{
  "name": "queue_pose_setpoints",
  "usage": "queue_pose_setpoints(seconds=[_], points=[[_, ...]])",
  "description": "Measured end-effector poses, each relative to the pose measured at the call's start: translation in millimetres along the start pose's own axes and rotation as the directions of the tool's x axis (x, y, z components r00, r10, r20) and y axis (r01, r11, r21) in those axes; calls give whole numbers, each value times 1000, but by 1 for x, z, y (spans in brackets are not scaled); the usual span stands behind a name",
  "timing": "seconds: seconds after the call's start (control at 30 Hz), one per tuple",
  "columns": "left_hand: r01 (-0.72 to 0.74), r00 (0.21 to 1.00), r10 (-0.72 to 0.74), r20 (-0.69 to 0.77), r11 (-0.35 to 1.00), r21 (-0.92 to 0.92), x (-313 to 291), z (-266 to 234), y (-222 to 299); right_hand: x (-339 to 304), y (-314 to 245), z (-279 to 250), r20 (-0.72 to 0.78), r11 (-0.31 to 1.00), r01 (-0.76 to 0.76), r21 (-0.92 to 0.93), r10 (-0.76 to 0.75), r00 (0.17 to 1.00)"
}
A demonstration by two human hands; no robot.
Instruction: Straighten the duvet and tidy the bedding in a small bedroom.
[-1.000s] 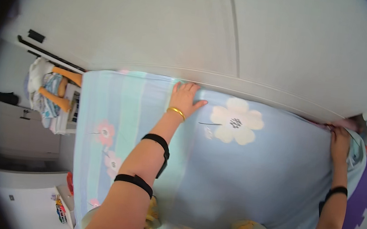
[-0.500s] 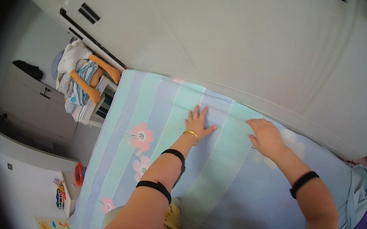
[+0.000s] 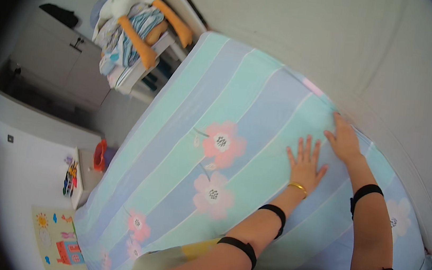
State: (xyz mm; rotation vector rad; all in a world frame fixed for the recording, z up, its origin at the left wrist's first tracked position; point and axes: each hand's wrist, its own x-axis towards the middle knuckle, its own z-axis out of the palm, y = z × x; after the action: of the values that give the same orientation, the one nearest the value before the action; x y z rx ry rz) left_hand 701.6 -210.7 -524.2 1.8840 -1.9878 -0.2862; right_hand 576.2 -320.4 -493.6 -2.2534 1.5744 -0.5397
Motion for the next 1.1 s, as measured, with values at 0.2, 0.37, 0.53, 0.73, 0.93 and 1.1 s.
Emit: queue_pose_setpoints(seconds=[0.2, 0.37, 0.53, 0.73, 0.93, 1.1], points=[[-27, 998, 32, 58, 995, -95, -7, -14, -8, 33, 17, 16, 425, 935, -353, 31, 308, 851], [-20, 994, 24, 108, 999, -37, 3, 6, -5, 5, 14, -6, 259, 948, -210, -240, 271, 927], [-74, 992, 58, 109, 986, 152, 17, 25, -26, -90, 55, -59, -12, 985, 72, -160, -75, 997], [-39, 941, -127, 314, 880, 473, 32, 9, -31, -318, 135, -178, -210, 855, -436, -279, 389, 897], [-141, 804, -227, 549, 825, 548, 64, -37, 46, -548, 121, -238, -591, 461, -880, -117, 679, 435], [-628, 574, -26, 819, 627, 460, 67, -46, 173, -602, 118, -260, -763, 290, -940, -182, 561, 321]])
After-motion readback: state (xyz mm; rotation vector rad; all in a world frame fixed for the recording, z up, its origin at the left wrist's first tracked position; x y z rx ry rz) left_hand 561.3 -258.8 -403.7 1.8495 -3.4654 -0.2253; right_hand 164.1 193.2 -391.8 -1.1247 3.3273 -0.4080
